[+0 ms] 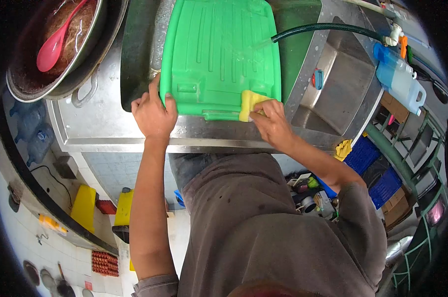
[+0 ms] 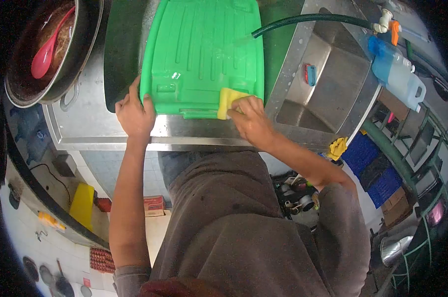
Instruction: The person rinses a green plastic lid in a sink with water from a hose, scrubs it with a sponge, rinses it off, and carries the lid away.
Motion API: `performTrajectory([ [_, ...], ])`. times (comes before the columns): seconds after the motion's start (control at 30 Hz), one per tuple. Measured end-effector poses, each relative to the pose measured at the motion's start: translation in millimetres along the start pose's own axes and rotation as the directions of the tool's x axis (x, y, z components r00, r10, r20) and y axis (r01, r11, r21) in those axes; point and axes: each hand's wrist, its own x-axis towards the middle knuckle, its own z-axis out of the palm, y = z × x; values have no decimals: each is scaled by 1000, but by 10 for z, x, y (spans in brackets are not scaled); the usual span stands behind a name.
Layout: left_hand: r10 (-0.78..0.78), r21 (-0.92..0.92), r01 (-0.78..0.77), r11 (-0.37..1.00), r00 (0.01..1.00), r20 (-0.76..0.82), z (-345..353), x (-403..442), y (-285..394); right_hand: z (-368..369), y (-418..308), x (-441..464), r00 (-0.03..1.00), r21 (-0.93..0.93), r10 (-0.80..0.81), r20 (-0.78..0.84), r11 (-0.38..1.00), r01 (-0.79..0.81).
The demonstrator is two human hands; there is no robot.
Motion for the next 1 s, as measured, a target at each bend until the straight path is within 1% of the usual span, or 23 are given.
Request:
performTrajectory([
  [0.1,24,23,-23,999,999,-42,39,20,-31,27,-141,39,1000,56,17,6,998,-18],
  [0.2,29,24,-28,999,998,-57,63,13,-43,200,-299,125,1000,22,-12,19,1000,11],
  [0.3,16,16,-16,1000,999,-46,65,9,-49,385,-418,433,997,38,-80,-20,996,81],
  [0.4,19,13,-19,1000,998,-56,100,5,-81,458,-488,689,987,101,-161,-11,982,162],
  [0.43,21,11,-20,1000,998,-61,110,-2,-89,471,-466,691,985,90,-170,-15,981,171],
  [0.53,71,20,-70,997,993,-91,52,8,-22,338,-246,494,970,93,-235,57,969,229],
  [0.63,75,29,-73,997,994,-82,78,7,-65,68,110,99,972,92,-191,139,979,180],
  [0.73,67,18,-65,998,993,-95,62,3,-41,-232,370,-120,948,17,-271,168,962,272],
  [0.83,65,50,-61,997,993,-98,90,1,-62,-164,405,-136,928,119,-309,207,950,290],
  [0.93,41,15,-40,999,994,-103,118,13,-83,81,372,9,947,239,-319,20,922,305],
  [1.0,-3,34,4,999,1000,-29,38,15,-22,171,225,192,948,279,-317,-34,908,314],
])
